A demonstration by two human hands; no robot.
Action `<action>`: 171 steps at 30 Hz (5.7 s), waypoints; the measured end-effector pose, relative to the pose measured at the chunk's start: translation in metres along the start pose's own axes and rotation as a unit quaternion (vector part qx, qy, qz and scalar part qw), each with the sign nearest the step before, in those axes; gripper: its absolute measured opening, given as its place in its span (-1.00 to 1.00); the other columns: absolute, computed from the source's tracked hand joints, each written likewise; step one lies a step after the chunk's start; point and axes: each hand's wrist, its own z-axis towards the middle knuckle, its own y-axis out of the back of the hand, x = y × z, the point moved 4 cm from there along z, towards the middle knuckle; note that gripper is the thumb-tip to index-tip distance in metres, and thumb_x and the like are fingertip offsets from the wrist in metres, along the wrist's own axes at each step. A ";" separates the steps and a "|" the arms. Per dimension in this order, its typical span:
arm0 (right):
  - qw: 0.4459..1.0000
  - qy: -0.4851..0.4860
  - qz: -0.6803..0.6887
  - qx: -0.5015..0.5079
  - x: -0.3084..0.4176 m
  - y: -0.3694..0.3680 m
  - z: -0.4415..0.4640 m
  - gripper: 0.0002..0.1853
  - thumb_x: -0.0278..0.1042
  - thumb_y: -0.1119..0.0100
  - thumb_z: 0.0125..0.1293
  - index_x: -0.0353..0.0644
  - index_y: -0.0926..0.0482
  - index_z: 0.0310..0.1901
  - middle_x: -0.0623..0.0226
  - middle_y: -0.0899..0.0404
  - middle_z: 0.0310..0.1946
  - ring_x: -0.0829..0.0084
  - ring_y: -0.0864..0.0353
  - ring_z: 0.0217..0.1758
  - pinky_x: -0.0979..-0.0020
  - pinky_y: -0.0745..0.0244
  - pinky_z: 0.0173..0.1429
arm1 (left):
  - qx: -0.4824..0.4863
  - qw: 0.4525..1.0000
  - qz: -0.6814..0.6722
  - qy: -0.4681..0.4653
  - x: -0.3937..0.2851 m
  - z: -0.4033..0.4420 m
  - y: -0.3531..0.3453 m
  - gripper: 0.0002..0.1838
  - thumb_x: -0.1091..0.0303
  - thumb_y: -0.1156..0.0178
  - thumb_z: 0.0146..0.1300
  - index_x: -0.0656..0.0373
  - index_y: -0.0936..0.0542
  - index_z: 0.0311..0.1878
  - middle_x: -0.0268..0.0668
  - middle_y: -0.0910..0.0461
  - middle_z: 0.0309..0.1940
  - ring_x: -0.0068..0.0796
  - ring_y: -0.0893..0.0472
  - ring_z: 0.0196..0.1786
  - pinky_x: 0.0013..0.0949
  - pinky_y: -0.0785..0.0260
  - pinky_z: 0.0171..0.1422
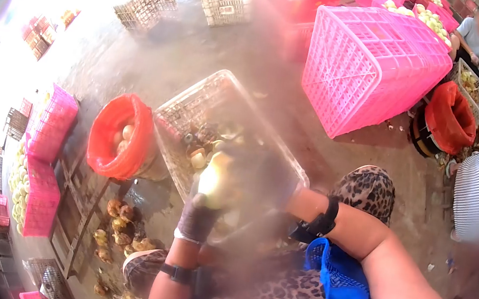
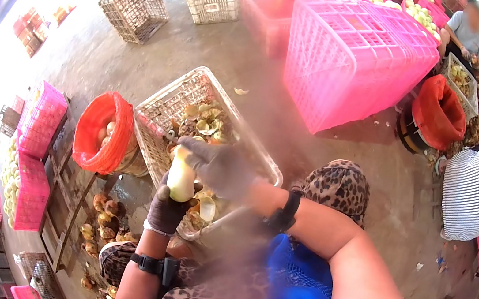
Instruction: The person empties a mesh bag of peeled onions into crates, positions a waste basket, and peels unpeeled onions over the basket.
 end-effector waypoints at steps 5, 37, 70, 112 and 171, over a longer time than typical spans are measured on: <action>0.962 -0.259 0.068 0.051 0.004 0.031 0.015 -0.55 -0.03 -0.04 0.51 0.08 -0.48 0.34 0.07 -0.71 -0.13 0.28 -0.72 -0.23 0.27 -0.60 -0.10 | 0.068 0.998 -0.001 0.006 -0.005 0.000 -0.007 -0.08 -0.05 -0.49 -0.10 0.17 -0.36 0.31 -0.18 -0.55 0.01 -0.28 -0.65 -0.17 -0.36 -0.53 -0.27; 0.971 -0.113 0.153 0.141 -0.050 -0.038 -0.011 -0.74 -0.41 -0.29 0.02 -0.28 -0.70 -0.22 0.21 -0.69 -0.49 0.43 -0.68 -0.47 0.37 -0.59 -0.38 | 0.128 0.988 0.067 0.050 -0.018 -0.016 -0.011 0.06 -0.03 -0.62 -0.34 0.24 -0.43 0.30 -0.12 -0.57 0.11 -0.24 -0.62 0.06 -0.18 -0.53 0.15; 0.974 -0.100 0.117 0.165 0.007 -0.025 -0.016 -0.19 -0.25 -0.42 -0.02 -0.27 -0.42 0.34 0.01 -0.71 -0.10 0.32 -0.70 -0.04 0.34 -0.55 0.04 | 0.018 0.842 0.493 -0.220 -0.027 -0.008 -0.015 -0.01 0.17 -0.71 -0.21 0.19 -0.27 0.23 -0.23 -0.56 -0.04 -0.42 -0.59 -0.01 -0.31 -0.51 0.13; 0.861 -0.321 0.385 0.082 -0.011 -0.015 0.003 -0.71 -0.43 -0.24 0.16 -0.31 -0.66 -0.07 0.31 -0.67 -0.37 0.49 -0.66 -0.37 0.43 -0.60 -0.30 | 0.009 0.970 -0.223 -0.093 -0.071 -0.008 0.026 -0.29 -0.20 -0.14 0.28 0.23 -0.46 0.24 -0.05 -0.57 0.14 -0.14 -0.59 0.15 -0.09 -0.47 0.29; 0.919 -0.122 0.337 0.163 0.086 -0.078 0.036 -0.31 0.02 -0.28 0.36 -0.02 -0.33 0.45 0.39 -0.66 -0.19 0.56 -0.62 -0.23 0.45 -0.58 -0.13 | -0.003 0.916 0.366 -0.164 -0.159 -0.075 0.009 0.11 -0.31 -0.48 -0.04 0.20 -0.28 0.44 -0.27 -0.60 0.08 -0.51 -0.64 -0.11 -0.42 -0.57 -0.15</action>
